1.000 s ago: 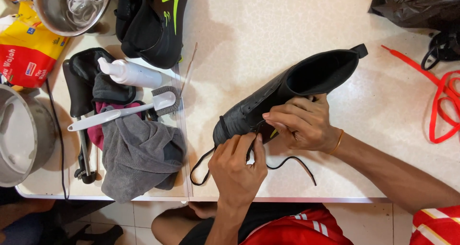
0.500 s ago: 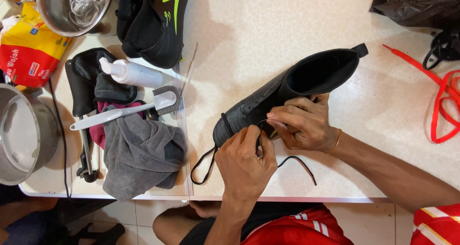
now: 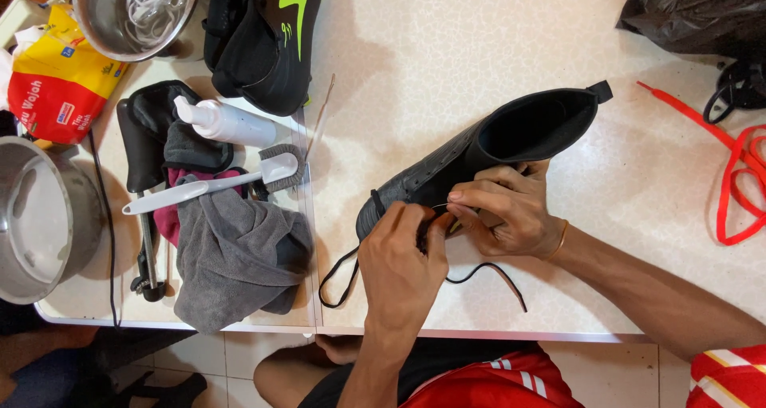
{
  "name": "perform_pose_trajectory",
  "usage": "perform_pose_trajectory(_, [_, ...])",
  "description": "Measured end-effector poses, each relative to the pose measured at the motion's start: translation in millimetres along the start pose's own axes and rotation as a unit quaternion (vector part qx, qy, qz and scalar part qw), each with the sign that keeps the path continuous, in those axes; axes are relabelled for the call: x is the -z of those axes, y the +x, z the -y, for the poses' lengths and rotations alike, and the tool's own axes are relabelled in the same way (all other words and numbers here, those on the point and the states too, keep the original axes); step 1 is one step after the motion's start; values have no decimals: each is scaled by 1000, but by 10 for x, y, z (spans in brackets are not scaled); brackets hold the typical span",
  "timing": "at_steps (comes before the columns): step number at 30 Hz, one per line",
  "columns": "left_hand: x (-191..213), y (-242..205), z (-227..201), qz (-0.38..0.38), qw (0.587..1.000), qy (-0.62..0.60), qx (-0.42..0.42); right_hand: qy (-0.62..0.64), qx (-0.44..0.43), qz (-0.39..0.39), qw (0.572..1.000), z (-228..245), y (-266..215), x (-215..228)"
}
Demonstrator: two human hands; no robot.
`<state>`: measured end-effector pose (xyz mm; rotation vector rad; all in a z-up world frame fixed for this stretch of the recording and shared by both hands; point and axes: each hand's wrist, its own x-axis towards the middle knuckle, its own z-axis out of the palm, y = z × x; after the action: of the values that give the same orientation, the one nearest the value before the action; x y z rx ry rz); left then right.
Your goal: The person is threading laces through the eyelets of a black soccer cleat on a service counter.
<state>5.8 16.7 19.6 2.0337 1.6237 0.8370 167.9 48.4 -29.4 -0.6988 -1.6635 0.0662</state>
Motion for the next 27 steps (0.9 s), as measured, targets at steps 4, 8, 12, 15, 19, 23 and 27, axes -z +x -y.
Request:
perform_pose_trajectory(4, [150,93,28,-3,996,-88,-6,26,-16,13,999,8,0,36])
perform_pose_trajectory(8, [303,271,65,76,992,-101,-26,34,-17,3,999,-12,-59,20])
perform_pose_trajectory(12, [382,425,54,194,976,-47,-90,29,-28,4,999,-47,-130,13])
perform_pose_trajectory(15, [389,501,109,258,961,-42,-92,25,-28,-1,999,-63,-200,-9])
perform_pose_trajectory(19, [308,574,316,312,941,-75,-110,12,-19,-3,1000,-127,-261,-24])
perform_pose_trajectory(23, [315,587,347,315,937,-104,-107,15,-28,10,999,-120,-249,-8])
perform_pose_trajectory(27, [279,573,382,298,937,-130,-128,26,-35,16,999,-120,-249,-2])
